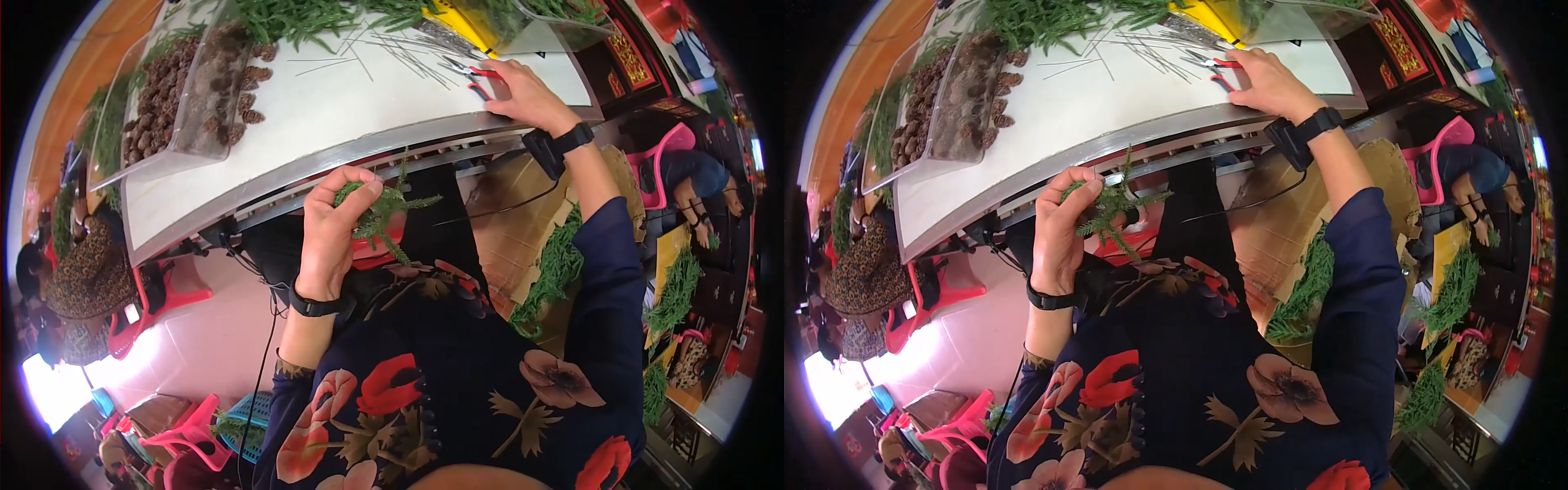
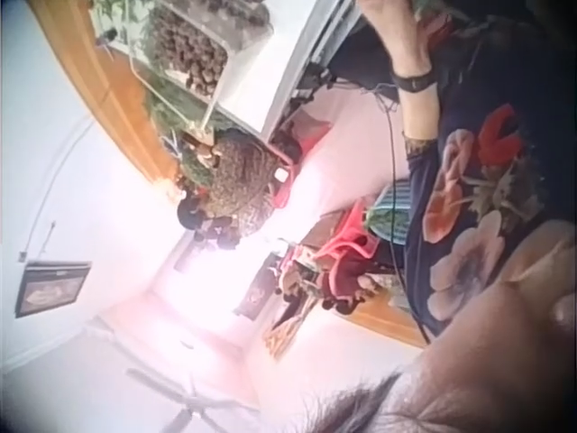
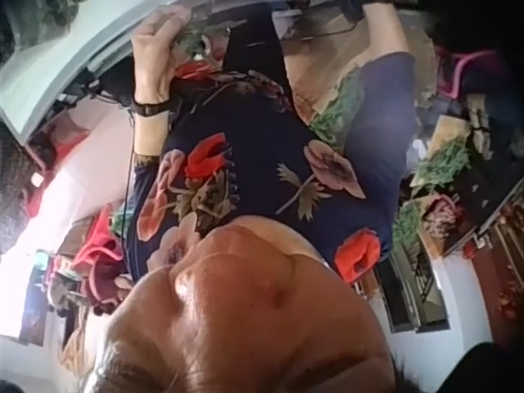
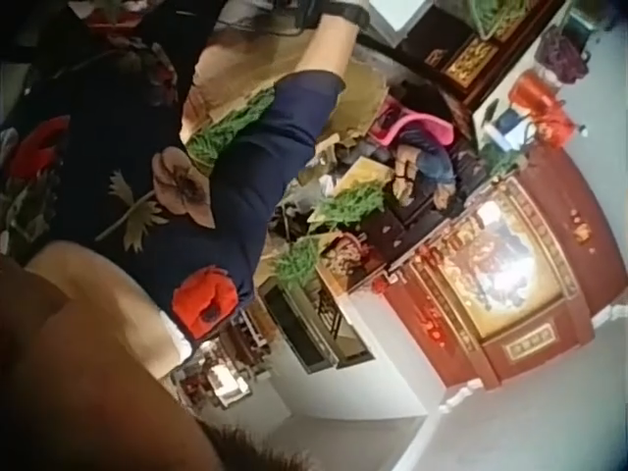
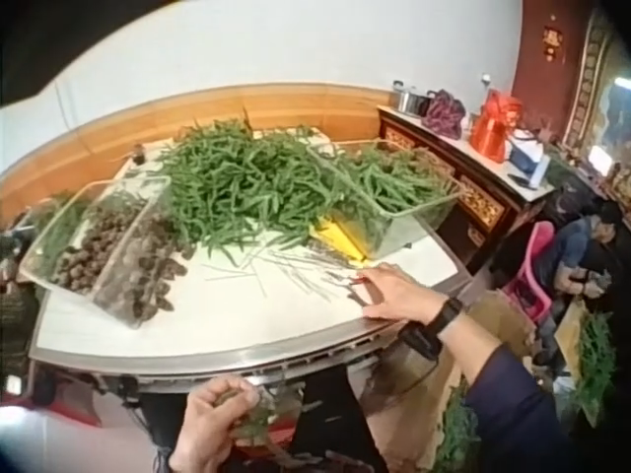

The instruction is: Assembling decorative artificial plants by attaching green foliage to base pods using pliers.

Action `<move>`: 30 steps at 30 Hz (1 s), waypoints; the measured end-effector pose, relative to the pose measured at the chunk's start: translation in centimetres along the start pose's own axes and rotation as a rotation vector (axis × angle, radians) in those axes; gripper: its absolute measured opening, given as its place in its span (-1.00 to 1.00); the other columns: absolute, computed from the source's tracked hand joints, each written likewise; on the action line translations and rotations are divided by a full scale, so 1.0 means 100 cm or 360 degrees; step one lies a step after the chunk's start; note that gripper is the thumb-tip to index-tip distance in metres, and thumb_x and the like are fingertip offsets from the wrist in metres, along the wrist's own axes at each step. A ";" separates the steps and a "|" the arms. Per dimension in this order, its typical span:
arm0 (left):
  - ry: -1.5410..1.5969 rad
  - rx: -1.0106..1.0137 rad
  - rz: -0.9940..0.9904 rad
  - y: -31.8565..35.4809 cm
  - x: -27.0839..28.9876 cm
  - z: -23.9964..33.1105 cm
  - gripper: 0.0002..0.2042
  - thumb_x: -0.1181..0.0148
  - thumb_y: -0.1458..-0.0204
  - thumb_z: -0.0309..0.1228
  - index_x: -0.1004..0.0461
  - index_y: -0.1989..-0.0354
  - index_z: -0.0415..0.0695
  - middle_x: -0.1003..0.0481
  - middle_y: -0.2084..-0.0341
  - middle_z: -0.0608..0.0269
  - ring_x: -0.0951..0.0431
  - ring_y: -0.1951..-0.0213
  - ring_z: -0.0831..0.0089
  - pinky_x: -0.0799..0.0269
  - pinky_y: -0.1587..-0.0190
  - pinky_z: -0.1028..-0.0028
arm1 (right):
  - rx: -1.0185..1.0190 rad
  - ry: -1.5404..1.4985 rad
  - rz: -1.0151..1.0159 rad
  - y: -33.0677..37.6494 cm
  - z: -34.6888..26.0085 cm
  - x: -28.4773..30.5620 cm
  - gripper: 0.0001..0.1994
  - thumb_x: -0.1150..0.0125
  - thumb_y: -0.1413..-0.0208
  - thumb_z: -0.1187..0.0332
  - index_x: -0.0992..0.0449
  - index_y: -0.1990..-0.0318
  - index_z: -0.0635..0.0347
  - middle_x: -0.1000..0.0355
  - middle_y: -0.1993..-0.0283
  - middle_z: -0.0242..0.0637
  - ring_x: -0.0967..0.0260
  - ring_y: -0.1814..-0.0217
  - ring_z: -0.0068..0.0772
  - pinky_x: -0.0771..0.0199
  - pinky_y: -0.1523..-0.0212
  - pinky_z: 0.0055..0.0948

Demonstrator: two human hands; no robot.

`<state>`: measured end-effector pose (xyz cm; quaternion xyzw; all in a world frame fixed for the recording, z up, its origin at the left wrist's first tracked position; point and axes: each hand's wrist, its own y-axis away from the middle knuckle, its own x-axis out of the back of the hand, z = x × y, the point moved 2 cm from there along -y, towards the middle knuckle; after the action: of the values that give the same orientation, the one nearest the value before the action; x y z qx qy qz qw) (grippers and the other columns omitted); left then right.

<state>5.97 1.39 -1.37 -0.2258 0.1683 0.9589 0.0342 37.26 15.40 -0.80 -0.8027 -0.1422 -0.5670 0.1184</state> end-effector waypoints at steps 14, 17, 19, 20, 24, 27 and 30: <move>-0.0090 -0.0200 0.0174 0.005 0.001 0.007 -0.97 -0.21 -0.03 -0.54 -0.51 0.37 -0.22 -0.42 0.52 0.48 -0.35 0.52 0.74 -0.22 0.45 0.71 | -0.0070 -0.0088 0.0440 0.018 -0.069 0.012 -0.69 -0.18 -0.07 0.35 -0.35 0.06 0.25 -0.40 0.25 -0.10 -0.42 0.18 -0.19 -0.42 0.14 -0.31; -0.0374 -0.0455 0.0205 -0.003 0.006 -0.002 -0.97 -0.22 -0.01 -0.55 -0.51 0.40 -0.25 -0.41 0.49 0.46 -0.37 0.51 0.73 -0.23 0.45 0.69 | -0.0049 -0.0956 0.0197 0.042 -0.125 0.003 -0.72 -0.22 -0.13 0.35 -0.36 0.07 0.26 -0.40 0.27 -0.37 -0.35 0.20 -0.60 -0.37 0.13 -0.59; -0.0405 -0.0443 0.0199 -0.005 -0.001 -0.003 -0.96 -0.22 -0.01 -0.56 -0.51 0.41 -0.26 -0.40 0.48 0.44 -0.38 0.51 0.72 -0.24 0.45 0.69 | 0.0054 -0.1298 0.0161 0.053 -0.155 -0.005 -0.73 -0.25 -0.11 0.39 -0.36 0.09 0.25 -0.40 0.23 -0.46 -0.35 0.17 -0.66 -0.36 0.10 -0.62; -0.0441 -0.0445 0.0212 -0.005 -0.004 -0.002 -0.96 -0.22 0.00 -0.57 -0.51 0.41 -0.28 -0.40 0.47 0.43 -0.38 0.51 0.71 -0.24 0.45 0.68 | 0.0052 -0.1485 0.0186 0.056 -0.163 -0.014 -0.74 -0.26 -0.09 0.43 -0.36 0.10 0.24 -0.40 0.23 -0.45 -0.35 0.17 -0.66 -0.36 0.10 -0.63; -0.0481 -0.0361 0.0227 -0.001 -0.008 0.004 -0.96 -0.23 0.01 -0.58 -0.50 0.41 -0.29 -0.39 0.48 0.42 -0.38 0.52 0.70 -0.26 0.45 0.66 | -0.0062 -0.1853 0.0278 0.055 -0.181 -0.033 -0.74 -0.27 -0.06 0.53 -0.35 0.13 0.22 -0.40 0.27 -0.44 -0.33 0.27 -0.70 -0.35 0.23 -0.67; -0.0475 -0.0456 0.0248 -0.002 -0.001 0.003 -0.96 -0.24 0.02 -0.59 -0.50 0.41 -0.29 -0.39 0.44 0.39 -0.38 0.49 0.68 -0.29 0.44 0.64 | -0.0230 -0.2116 0.0239 0.054 -0.181 -0.046 -0.75 -0.28 -0.06 0.52 -0.34 0.15 0.20 -0.40 0.30 -0.44 -0.31 0.35 -0.70 -0.32 0.33 -0.64; -0.0743 -0.0780 0.0210 -0.004 0.003 0.004 -0.95 -0.24 0.04 -0.60 -0.50 0.41 -0.27 -0.38 0.39 0.35 -0.39 0.43 0.65 -0.30 0.43 0.64 | -0.0353 -0.2434 0.0145 0.056 -0.181 -0.057 -0.76 -0.27 -0.07 0.51 -0.33 0.16 0.18 -0.40 0.32 -0.43 -0.29 0.39 -0.68 -0.30 0.39 -0.62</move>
<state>5.57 1.90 -1.33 0.0094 -0.0651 0.9968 -0.0456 21.60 3.23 -0.39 -0.9833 -0.0937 0.1395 -0.0705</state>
